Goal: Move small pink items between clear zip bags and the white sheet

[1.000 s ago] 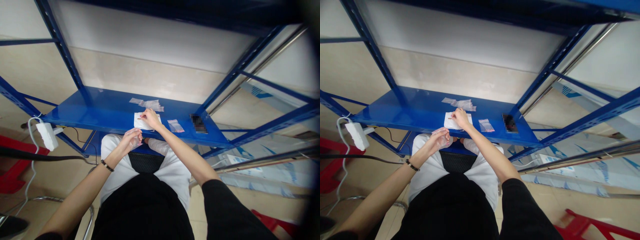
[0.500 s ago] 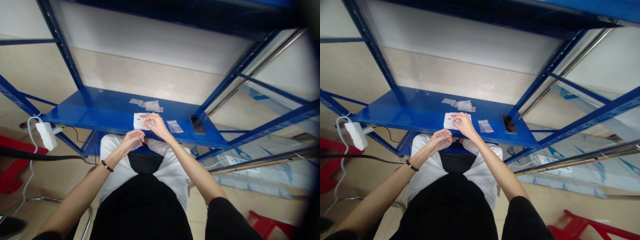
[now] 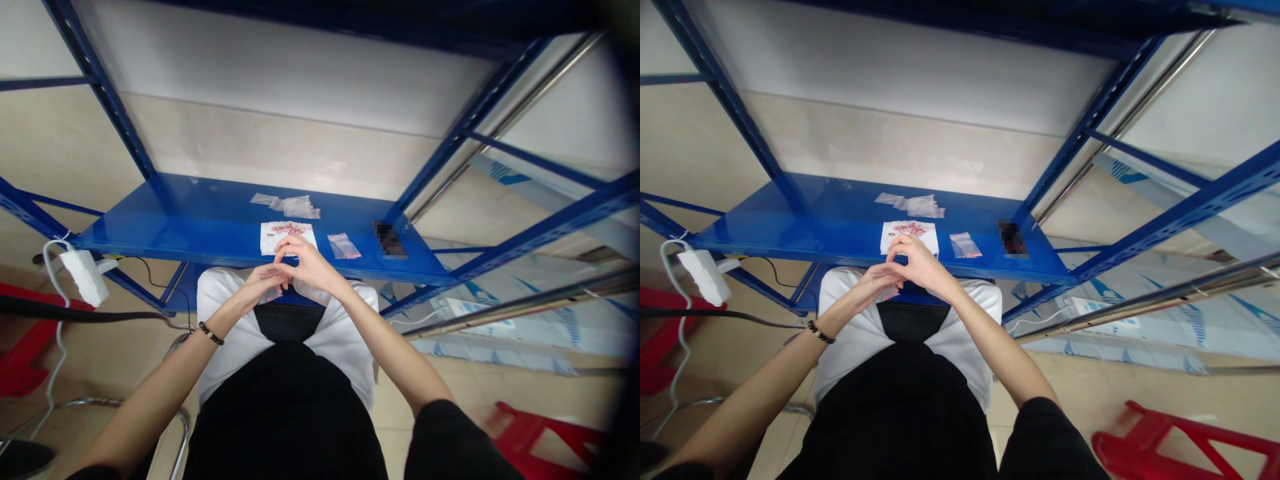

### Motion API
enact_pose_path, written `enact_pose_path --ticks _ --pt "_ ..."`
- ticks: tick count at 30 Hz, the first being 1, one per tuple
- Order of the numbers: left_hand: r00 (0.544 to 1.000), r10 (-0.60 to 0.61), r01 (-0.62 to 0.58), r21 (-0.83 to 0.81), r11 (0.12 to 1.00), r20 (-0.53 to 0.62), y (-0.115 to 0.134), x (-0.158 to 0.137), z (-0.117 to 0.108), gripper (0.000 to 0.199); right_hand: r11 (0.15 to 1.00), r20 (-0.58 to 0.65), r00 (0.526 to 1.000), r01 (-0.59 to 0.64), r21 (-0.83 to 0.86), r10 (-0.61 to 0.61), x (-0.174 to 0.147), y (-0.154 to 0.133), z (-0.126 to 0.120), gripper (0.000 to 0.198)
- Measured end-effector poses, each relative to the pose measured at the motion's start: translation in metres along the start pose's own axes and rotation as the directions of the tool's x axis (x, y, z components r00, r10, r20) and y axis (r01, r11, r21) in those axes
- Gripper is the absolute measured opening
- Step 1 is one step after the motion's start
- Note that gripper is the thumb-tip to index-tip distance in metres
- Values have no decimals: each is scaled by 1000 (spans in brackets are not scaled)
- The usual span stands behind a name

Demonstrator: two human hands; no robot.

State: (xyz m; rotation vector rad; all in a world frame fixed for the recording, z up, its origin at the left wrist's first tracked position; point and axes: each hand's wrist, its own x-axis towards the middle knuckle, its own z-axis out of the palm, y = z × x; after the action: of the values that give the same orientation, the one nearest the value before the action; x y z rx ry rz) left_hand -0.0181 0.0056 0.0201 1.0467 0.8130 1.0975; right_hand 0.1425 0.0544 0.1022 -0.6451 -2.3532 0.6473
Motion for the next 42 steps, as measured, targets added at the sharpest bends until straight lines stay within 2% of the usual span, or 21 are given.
enact_pose_path --ticks 6,12,18,21,25,31,36,42 --pt "999 -32 31 53 998 13 0 -1 -2 22 999 143 990 -11 -45 17 3 1 -1 6" --pt "997 -46 41 94 995 56 0 -2 -3 24 998 265 964 32 -53 -17 10 -2 -3 8" --pt "998 -30 25 86 996 56 5 -3 -1 25 998 311 949 61 -32 -48 20 -2 -6 9" --pt "998 -3 -1 67 998 65 10 -5 1 25 996 270 961 75 -37 -63 29 -3 -15 12" --pt "997 -13 10 34 999 80 14 -7 3 26 999 123 992 34 -39 -29 39 8 -27 17" --pt "996 3 0 -29 1000 88 12 -6 5 25 990 -109 988 -118 -81 109 55 64 -20 16" --pt "1000 -6 10 -169 986 23 13 -3 7 26 946 -78 980 -198 -257 184 63 102 7 10" --pt "996 0 -25 -274 961 -91 6 5 0 28 890 -68 989 -147 -431 131 72 111 32 7"
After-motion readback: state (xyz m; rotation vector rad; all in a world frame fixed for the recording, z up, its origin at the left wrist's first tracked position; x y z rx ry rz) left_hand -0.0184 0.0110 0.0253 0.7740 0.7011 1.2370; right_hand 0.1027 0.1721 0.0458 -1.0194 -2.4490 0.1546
